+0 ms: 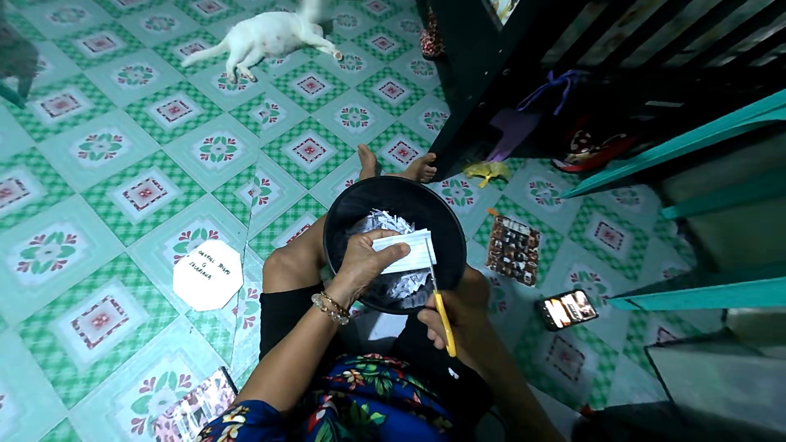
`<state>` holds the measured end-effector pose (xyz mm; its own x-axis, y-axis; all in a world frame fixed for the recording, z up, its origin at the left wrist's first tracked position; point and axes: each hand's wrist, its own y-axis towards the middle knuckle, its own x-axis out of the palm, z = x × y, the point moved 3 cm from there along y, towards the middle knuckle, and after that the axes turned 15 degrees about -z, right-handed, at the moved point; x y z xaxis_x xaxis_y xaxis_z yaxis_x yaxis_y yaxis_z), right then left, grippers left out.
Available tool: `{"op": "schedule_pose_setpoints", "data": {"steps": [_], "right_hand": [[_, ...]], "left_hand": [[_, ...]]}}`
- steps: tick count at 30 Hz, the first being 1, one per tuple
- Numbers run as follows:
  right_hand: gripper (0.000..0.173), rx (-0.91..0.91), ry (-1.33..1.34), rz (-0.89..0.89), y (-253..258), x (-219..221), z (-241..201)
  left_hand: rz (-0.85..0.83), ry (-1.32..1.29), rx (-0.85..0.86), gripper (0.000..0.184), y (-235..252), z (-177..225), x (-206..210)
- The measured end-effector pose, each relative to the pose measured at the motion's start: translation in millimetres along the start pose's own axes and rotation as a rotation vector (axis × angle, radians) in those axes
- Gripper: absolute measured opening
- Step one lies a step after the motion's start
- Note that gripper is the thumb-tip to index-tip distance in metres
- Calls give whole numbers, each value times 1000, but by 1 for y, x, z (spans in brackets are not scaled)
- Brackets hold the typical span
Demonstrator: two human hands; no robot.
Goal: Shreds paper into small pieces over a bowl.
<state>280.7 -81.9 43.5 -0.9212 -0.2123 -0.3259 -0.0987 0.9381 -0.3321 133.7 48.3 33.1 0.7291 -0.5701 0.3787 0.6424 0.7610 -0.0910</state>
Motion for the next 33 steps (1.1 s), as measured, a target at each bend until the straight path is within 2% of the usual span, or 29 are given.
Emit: {"op": "schedule_pose_setpoints", "data": {"steps": [3, 8, 13, 22, 28, 30, 33], "right_hand": [[38, 14, -59, -1, 1, -2, -2], [27, -27, -31, 19, 4, -1, -6], [30, 8, -21, -48, 6, -5, -9], [25, -71, -32, -18, 8, -9, -3], [21, -55, 42, -49, 8, -12, -2], [24, -45, 49, -77, 5, -13, 0], [31, 66, 42, -148, -5, -16, -3]], "left_hand": [[-15, 38, -16, 13, 0, 1, 2], [9, 22, -16, 12, -1, -1, 0], [-2, 39, -43, 12, -1, 0, 2], [15, 34, -69, 10, -1, -2, 1], [15, 27, -91, 9, -2, -1, 2], [17, 24, -81, 8, -1, -2, 0], [31, 17, -53, 8, -1, -2, -2]]}}
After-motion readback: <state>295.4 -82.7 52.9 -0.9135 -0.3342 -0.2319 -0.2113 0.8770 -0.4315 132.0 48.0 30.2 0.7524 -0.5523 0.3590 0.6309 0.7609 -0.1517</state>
